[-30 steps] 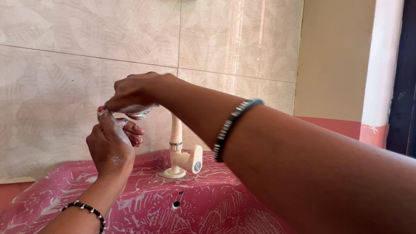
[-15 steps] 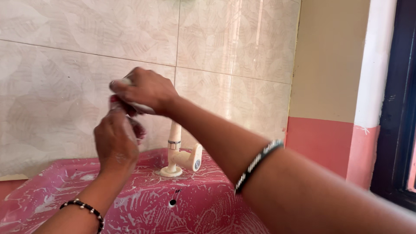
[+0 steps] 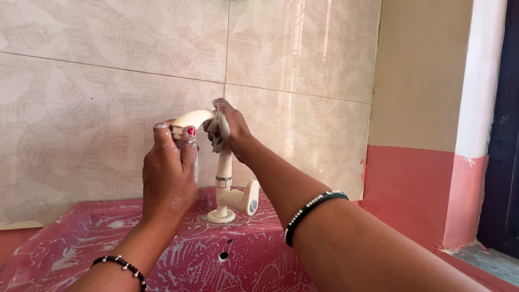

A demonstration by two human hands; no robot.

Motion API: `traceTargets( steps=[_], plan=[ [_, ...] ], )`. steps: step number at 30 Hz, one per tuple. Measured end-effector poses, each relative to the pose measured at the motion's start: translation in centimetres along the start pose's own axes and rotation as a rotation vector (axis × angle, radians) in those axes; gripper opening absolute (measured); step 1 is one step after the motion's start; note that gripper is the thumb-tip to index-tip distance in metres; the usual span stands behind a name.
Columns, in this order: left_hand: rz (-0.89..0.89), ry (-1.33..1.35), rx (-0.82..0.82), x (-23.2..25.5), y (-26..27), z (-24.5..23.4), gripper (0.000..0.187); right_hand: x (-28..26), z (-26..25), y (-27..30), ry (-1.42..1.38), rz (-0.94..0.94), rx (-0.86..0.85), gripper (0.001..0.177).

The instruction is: The person scrubs a pink bathroom sink and its white faucet with a soapy cloth, working around the basin, drain, and faucet body. The person also scrubs a pink plastic basket placed inside the sink.

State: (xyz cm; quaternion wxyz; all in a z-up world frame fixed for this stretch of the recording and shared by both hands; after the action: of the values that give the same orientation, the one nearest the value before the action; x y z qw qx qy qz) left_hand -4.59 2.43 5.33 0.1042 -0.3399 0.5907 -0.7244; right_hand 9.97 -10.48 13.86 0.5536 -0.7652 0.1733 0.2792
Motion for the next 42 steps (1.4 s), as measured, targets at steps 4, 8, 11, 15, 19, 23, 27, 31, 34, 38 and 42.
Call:
traceTargets(
  steps=[4, 8, 11, 15, 19, 23, 27, 31, 34, 38, 42],
  plan=[
    [-0.081, -0.075, -0.081, -0.9, 0.2, -0.1, 0.037, 1.4, -0.6, 1.1, 0.802, -0.020, 0.293, 0.079],
    [-0.340, -0.128, -0.375, -1.8, 1.2, 0.5, 0.048, 0.6, -0.7, 5.2, 1.109, 0.389, 0.201, 0.084],
    [-0.182, -0.130, -0.432, -2.3, 2.1, 1.7, 0.044, -0.5, -0.9, 7.8, 1.237, 0.602, -0.071, 0.030],
    [-0.309, -0.102, -0.736, -4.3, 4.0, 3.3, 0.037, -1.5, 1.0, 9.6, 1.337, 0.636, -0.317, 0.022],
    [-0.374, 0.020, -0.826, -6.1, 4.5, 4.3, 0.027, -3.1, 2.4, 11.7, 1.552, 0.509, -0.569, 0.019],
    [-0.347, 0.130, -0.839, -7.8, 4.8, 5.4, 0.028, -4.4, 2.1, 13.6, 1.853, 0.115, -0.745, 0.024],
    [-0.406, 0.164, -0.907, -9.3, 5.5, 5.7, 0.026, -4.2, 1.9, 13.9, 1.728, 0.189, -0.647, 0.060],
    [-0.388, 0.124, -0.928, -9.5, 5.4, 6.5, 0.032, -2.9, 0.1, 14.0, 1.369, 0.396, -0.202, 0.029],
    [-0.381, 0.134, -0.950, -9.6, 4.8, 6.1, 0.037, -1.4, -1.9, 14.2, 1.059, 0.356, -0.266, 0.019],
    [-0.449, 0.027, -0.971, -8.9, 5.0, 5.9, 0.039, 0.1, -4.4, 14.9, 0.263, 0.641, -0.215, 0.037],
    [-0.400, 0.003, -0.974, -8.3, 4.5, 5.4, 0.042, 0.0, -3.5, 14.5, 0.554, 0.618, -0.055, 0.053]
  ],
)
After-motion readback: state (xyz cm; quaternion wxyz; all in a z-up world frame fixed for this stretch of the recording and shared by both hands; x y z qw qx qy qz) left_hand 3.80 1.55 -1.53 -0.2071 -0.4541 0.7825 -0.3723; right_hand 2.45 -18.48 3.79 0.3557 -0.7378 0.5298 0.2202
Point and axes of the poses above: each hand's wrist, its own y-axis away from the middle knuckle, its own z-axis out of the palm, x = y × z, the point moved 1 cm from there along -y, towards the middle knuckle, and after that the axes turned 2 degrees about -z, right-handed, at the moved point
